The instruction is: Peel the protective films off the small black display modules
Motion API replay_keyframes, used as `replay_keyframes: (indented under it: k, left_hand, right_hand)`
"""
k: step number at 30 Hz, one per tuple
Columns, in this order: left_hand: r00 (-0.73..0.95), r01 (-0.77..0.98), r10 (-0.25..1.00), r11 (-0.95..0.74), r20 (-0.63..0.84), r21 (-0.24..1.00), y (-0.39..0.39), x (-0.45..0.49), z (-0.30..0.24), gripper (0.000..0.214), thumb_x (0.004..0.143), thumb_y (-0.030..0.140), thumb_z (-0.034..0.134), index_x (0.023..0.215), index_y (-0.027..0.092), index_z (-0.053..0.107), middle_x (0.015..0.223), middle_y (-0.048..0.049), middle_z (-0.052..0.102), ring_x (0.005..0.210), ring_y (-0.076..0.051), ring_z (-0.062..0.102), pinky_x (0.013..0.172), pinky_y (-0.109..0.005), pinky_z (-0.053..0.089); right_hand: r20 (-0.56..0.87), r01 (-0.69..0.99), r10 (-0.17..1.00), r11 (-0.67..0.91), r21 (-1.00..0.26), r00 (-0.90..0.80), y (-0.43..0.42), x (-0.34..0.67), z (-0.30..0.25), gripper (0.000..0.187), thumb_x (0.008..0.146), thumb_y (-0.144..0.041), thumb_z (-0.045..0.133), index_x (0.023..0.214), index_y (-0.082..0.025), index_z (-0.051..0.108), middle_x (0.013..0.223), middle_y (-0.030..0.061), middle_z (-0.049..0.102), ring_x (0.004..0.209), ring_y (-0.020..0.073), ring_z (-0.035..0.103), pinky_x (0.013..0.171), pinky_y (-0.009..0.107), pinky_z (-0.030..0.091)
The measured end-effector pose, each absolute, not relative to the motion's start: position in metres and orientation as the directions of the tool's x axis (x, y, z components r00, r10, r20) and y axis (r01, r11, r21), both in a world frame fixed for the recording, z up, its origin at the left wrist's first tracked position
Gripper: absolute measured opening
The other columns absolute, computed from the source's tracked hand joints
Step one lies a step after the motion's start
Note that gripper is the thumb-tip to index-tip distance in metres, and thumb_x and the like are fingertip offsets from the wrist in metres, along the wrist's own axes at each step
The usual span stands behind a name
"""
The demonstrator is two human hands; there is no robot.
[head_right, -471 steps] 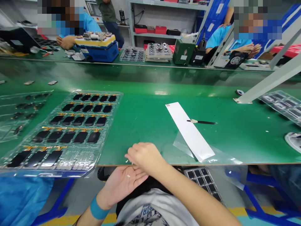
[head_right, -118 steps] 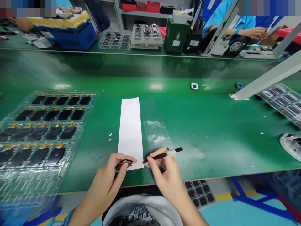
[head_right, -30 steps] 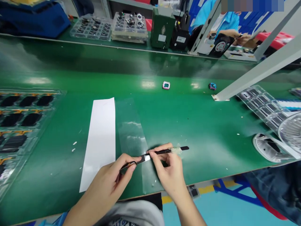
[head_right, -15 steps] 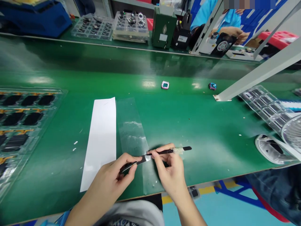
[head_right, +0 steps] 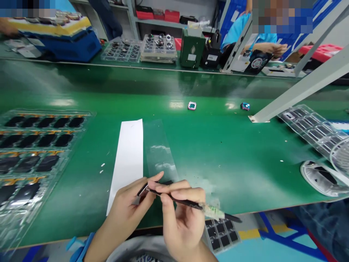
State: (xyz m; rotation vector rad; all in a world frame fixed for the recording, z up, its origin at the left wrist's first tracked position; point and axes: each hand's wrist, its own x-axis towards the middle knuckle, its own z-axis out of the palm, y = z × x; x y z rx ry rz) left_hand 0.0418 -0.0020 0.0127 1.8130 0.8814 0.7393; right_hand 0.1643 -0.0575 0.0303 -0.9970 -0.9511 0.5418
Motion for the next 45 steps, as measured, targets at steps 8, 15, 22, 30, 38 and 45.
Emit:
replay_keyframes:
  k: [8, 15, 22, 30, 38, 45]
  left_hand:
    - [0.55, 0.281, 0.827, -0.313, 0.115, 0.907, -0.003, 0.036, 0.014, 0.049, 0.101, 0.021, 0.042, 0.149, 0.025, 0.04, 0.107, -0.0082, 0.065, 0.088, -0.02, 0.063, 0.077, -0.029, 0.05]
    - [0.563, 0.231, 0.818, -0.288, 0.114, 0.929, -0.004, 0.034, 0.014, 0.049, 0.103, 0.025, 0.034, 0.152, 0.026, 0.037, 0.104, -0.0093, 0.062, 0.094, -0.023, 0.061, 0.086, -0.034, 0.049]
    - [0.564, 0.23, 0.819, -0.282, 0.109, 0.932, -0.003, 0.035, 0.013, 0.049, 0.104, 0.025, 0.032, 0.153, 0.025, 0.035, 0.104, -0.0087, 0.06, 0.098, -0.023, 0.059, 0.092, -0.035, 0.047]
    - [0.565, 0.251, 0.821, -0.264, 0.081, 0.931, -0.003, 0.034, 0.011, 0.048, 0.104, 0.026, 0.032, 0.152, 0.027, 0.036, 0.108, -0.0081, 0.06, 0.1, -0.022, 0.059, 0.093, -0.034, 0.046]
    - [0.563, 0.265, 0.822, -0.275, 0.083, 0.924, -0.004, 0.036, 0.011, 0.048, 0.104, 0.025, 0.031, 0.152, 0.031, 0.035, 0.108, -0.0066, 0.061, 0.102, -0.021, 0.059, 0.092, -0.034, 0.047]
    - [0.569, 0.262, 0.818, -0.279, 0.086, 0.924, -0.003, 0.036, 0.01, 0.049, 0.104, 0.024, 0.03, 0.152, 0.031, 0.035, 0.107, -0.0061, 0.06, 0.1, -0.021, 0.059, 0.09, -0.034, 0.048]
  right_hand:
    - [0.439, 0.079, 0.718, 0.476, -0.876, 0.54, -0.052, 0.149, 0.024, 0.021, 0.094, -0.004, 0.053, 0.1, -0.025, 0.05, 0.092, 0.0017, 0.07, 0.095, 0.0192, 0.074, 0.084, 0.04, 0.066]
    - [0.444, 0.147, 0.715, 0.44, -0.886, 0.54, -0.049, 0.149, 0.022, 0.019, 0.094, -0.008, 0.055, 0.098, -0.025, 0.049, 0.088, 0.0016, 0.071, 0.091, 0.0203, 0.075, 0.079, 0.041, 0.067]
    - [0.455, 0.15, 0.707, 0.451, -0.88, 0.541, -0.049, 0.149, 0.017, 0.02, 0.094, -0.006, 0.054, 0.1, -0.025, 0.05, 0.09, 0.0017, 0.07, 0.093, 0.0198, 0.074, 0.078, 0.041, 0.067]
    - [0.466, 0.148, 0.692, 0.469, -0.871, 0.551, -0.049, 0.148, 0.013, 0.022, 0.093, -0.004, 0.054, 0.1, -0.025, 0.051, 0.09, 0.0012, 0.07, 0.093, 0.0192, 0.074, 0.079, 0.04, 0.068]
    - [0.495, 0.18, 0.68, 0.481, -0.858, 0.541, -0.049, 0.149, 0.012, 0.023, 0.094, -0.003, 0.053, 0.102, -0.024, 0.049, 0.093, 0.0016, 0.07, 0.093, 0.0193, 0.074, 0.079, 0.039, 0.068]
    - [0.569, 0.212, 0.652, 0.545, -0.811, 0.501, -0.048, 0.152, 0.012, 0.027, 0.09, 0.004, 0.052, 0.103, -0.02, 0.051, 0.094, 0.0044, 0.07, 0.096, 0.0197, 0.074, 0.081, 0.038, 0.067]
